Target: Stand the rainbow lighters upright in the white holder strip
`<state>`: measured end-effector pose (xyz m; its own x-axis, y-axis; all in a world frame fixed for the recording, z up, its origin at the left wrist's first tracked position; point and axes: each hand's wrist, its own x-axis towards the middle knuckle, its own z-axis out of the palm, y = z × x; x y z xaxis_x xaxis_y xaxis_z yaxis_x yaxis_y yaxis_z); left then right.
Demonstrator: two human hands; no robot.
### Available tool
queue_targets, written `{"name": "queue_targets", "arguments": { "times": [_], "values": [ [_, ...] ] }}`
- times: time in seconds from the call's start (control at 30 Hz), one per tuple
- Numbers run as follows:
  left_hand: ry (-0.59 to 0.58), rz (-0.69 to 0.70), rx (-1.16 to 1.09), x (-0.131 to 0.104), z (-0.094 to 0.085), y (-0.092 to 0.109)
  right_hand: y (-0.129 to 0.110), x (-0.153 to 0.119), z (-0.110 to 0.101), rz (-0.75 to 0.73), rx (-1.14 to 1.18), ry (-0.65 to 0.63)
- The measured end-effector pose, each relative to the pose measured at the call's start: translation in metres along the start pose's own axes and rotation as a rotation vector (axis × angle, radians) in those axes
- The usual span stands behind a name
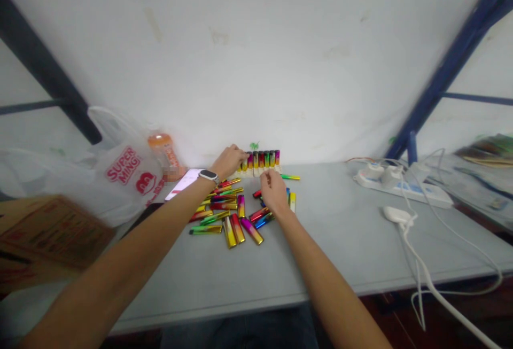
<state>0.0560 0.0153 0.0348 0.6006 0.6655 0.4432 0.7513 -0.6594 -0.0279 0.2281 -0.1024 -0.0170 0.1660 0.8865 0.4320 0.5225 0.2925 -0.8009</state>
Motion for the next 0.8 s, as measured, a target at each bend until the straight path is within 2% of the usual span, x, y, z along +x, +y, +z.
{"name": "queue_targets", "arguments": {
  "times": [0.07,0.23,0.47,0.53,0.7,0.8],
  "values": [
    [-0.001,0.035,0.099,-0.010,0.003,0.005,0.003,0.000,-0.003,-0.029,-0.171,-0.060],
    [0.012,0.005,0.187,-0.023,0.004,0.012,-0.001,-0.001,-0.012,-0.092,-0.543,-0.280],
    [0.021,-0.052,0.064,-0.030,0.006,0.013,-0.016,0.007,-0.012,-0.240,-0.798,-0.503],
    [0.079,-0.101,-0.014,-0.035,0.006,0.016,-0.019,0.011,-0.009,-0.288,-0.832,-0.520],
    [0.347,-0.279,-0.232,-0.057,0.004,0.036,-0.021,0.017,-0.003,-0.423,-0.883,-0.534],
    [0.415,-0.297,-0.340,-0.075,0.004,0.048,-0.021,0.020,0.002,-0.490,-0.918,-0.555]
  ]
}}
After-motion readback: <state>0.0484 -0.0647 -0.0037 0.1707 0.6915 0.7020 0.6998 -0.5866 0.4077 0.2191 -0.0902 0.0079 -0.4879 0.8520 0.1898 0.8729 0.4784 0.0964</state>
